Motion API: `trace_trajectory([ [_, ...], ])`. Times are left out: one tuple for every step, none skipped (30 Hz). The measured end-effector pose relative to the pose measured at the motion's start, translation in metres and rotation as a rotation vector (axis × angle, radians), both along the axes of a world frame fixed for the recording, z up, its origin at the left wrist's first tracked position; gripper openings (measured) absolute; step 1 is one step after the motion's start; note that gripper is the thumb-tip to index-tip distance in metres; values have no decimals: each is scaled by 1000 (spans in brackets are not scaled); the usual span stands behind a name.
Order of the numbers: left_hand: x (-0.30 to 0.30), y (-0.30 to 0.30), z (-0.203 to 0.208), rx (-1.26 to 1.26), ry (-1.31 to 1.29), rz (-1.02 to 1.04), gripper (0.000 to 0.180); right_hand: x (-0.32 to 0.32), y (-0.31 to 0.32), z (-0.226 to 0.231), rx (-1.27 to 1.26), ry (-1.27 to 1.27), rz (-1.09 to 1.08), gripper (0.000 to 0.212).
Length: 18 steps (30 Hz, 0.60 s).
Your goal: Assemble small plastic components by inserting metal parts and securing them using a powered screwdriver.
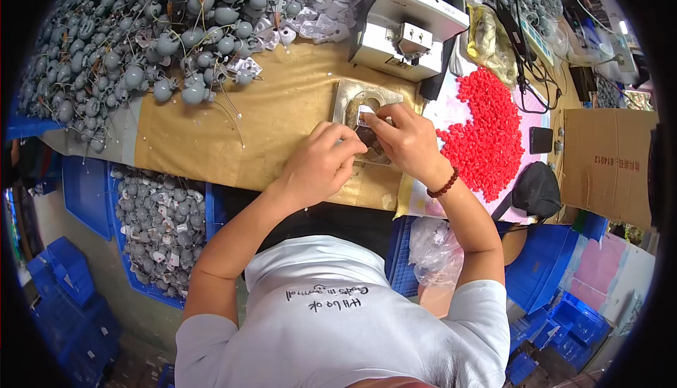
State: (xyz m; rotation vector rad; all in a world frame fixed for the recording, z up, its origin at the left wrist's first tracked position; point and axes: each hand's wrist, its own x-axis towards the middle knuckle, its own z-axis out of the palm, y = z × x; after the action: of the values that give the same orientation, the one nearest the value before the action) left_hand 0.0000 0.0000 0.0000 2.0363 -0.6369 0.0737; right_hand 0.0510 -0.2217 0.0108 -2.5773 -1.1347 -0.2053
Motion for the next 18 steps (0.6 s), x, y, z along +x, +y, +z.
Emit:
trace_trajectory([
  [-1, 0, 1, 9, -7, -2, 25, -1, 0, 3, -18, -12, 12, 43],
  [-1, -1, 2, 18, -13, -4, 25, -2, 1, 5, -36, -24, 24, 43],
  [0, 0, 2, 40, -33, 26, 25, -2, 2, 7, -42, -16, 17, 42],
  [2, 0, 2, 62, -52, 55, 26, -2, 4, 9, -47, -9, 10, 42],
  [4, -1, 2, 84, -72, 84, 27, -3, 5, 10, -51, -2, 3, 42],
  [5, -2, 3, 133, -97, 131, 30, -4, 6, 12, -67, 6, 5, 42],
  [7, -4, 3, 184, -122, 177, 33, -5, 7, 14, -83, 14, 6, 42],
  [8, -7, 4, 234, -147, 223, 35, -6, 7, 15, -99, 22, 7, 42],
  [9, -10, 4, 272, -173, 227, 38, -8, 7, 14, -122, 12, 8, 40],
  [11, -14, 4, 309, -200, 229, 40, -10, 7, 13, -146, 2, 8, 39],
  [11, -18, 4, 347, -227, 231, 43, -12, 6, 11, -169, -8, 7, 38],
  [10, -22, 0, 406, -259, 241, 44, -13, 5, 8, -107, 3, 12, 37],
  [9, -27, -5, 466, -291, 249, 46, -13, 4, 5, -45, 14, 15, 36],
  [8, -29, -8, 525, -323, 258, 47, -13, 2, 4, 17, 25, 19, 35],
  [8, -30, -9, 540, -324, 249, 46, -13, -3, 7, 116, 152, -41, 35],
  [8, -31, -11, 556, -325, 240, 46, -12, -12, 12, 215, 279, -101, 35],
  [8, -31, -12, 571, -325, 232, 45, -12, -22, 16, 315, 405, -161, 36],
  [9, -32, -12, 559, -322, 216, 45, -13, -33, 18, 372, 400, -235, 36],
])
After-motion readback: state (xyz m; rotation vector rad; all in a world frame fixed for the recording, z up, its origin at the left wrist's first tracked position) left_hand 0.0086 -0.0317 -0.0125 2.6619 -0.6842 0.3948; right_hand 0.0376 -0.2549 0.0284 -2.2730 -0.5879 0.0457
